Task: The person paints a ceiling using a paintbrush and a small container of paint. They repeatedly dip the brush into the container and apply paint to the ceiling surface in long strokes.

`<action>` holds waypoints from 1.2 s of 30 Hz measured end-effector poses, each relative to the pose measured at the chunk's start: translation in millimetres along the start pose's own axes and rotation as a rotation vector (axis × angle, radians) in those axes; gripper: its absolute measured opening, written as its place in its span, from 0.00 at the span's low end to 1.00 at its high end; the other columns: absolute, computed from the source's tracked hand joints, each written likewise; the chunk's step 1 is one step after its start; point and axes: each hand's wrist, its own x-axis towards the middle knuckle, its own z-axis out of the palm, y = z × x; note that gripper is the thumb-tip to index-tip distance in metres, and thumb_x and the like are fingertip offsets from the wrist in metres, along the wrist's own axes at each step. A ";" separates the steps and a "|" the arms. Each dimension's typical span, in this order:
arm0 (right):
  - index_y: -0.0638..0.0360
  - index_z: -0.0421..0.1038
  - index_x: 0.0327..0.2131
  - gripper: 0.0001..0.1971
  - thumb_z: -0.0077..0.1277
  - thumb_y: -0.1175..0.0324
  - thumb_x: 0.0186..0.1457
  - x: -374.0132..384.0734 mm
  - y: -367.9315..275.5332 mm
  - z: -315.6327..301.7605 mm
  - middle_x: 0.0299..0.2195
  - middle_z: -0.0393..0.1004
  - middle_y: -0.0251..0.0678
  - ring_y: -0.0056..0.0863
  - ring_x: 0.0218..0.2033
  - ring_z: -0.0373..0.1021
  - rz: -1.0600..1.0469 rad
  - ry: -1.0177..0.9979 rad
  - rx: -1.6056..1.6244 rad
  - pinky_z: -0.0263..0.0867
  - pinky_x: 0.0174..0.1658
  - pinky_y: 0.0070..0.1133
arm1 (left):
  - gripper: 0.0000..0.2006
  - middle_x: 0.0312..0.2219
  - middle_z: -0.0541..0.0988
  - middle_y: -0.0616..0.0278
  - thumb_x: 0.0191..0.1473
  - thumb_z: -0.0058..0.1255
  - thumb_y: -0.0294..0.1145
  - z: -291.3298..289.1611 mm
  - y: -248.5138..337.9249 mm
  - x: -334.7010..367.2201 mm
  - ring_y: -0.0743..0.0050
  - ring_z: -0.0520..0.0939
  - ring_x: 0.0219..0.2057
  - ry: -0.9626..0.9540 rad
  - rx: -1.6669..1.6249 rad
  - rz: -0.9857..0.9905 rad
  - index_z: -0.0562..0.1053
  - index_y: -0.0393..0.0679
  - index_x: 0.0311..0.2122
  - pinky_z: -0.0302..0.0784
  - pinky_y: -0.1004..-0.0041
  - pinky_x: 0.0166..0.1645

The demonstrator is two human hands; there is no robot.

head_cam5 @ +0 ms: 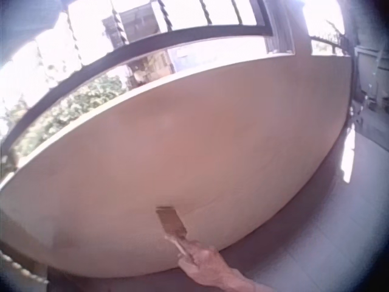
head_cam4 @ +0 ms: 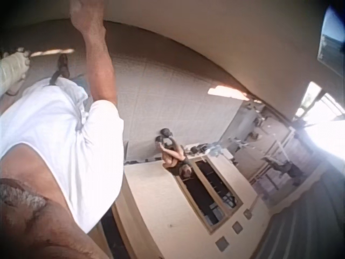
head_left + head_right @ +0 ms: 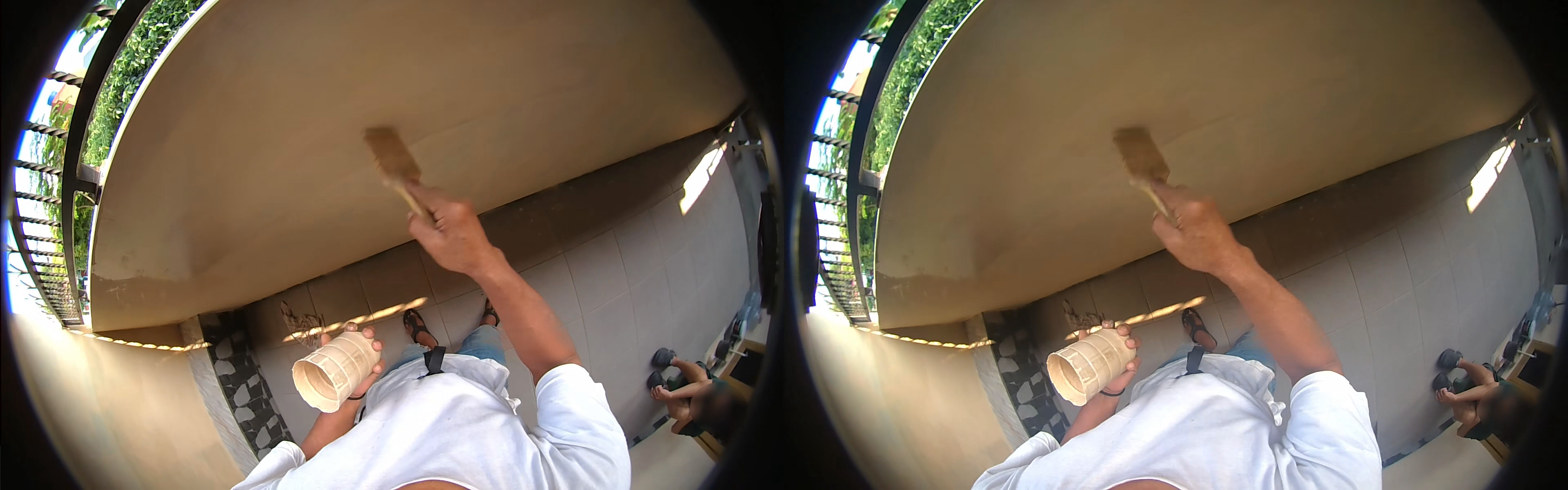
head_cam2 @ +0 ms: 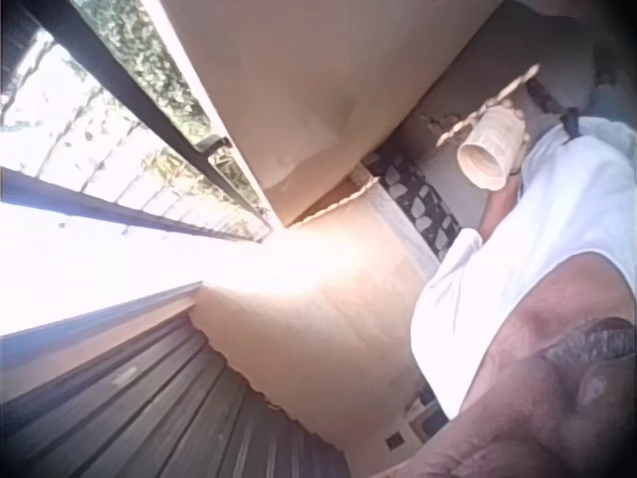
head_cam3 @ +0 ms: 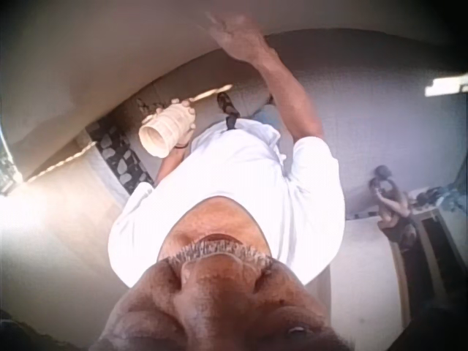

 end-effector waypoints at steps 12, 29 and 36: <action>0.69 0.69 0.61 0.28 0.55 0.76 0.55 28.7 36.2 28.0 0.27 0.72 0.48 0.39 0.28 0.73 0.069 0.345 -0.222 0.69 0.33 0.30 | 0.26 0.56 0.69 0.51 0.67 0.47 0.59 -12.8 14.7 -19.1 0.47 0.69 0.58 0.037 0.002 0.010 0.71 0.50 0.58 0.79 0.47 0.49; 0.78 0.75 0.53 0.22 0.56 0.76 0.54 83.7 -27.7 -250.9 0.22 0.75 0.32 0.16 0.15 0.66 0.113 0.364 0.106 0.60 0.18 0.15 | 0.26 0.56 0.69 0.50 0.67 0.46 0.60 -16.0 21.8 -22.2 0.47 0.69 0.58 0.032 0.010 0.036 0.71 0.51 0.59 0.78 0.47 0.50; 0.74 0.73 0.57 0.24 0.57 0.78 0.56 65.8 26.6 -20.9 0.24 0.72 0.34 0.18 0.21 0.66 0.094 0.559 -0.075 0.65 0.25 0.20 | 0.27 0.56 0.69 0.51 0.67 0.47 0.60 -9.1 15.3 -17.7 0.48 0.69 0.58 0.024 -0.025 0.015 0.71 0.51 0.59 0.78 0.49 0.49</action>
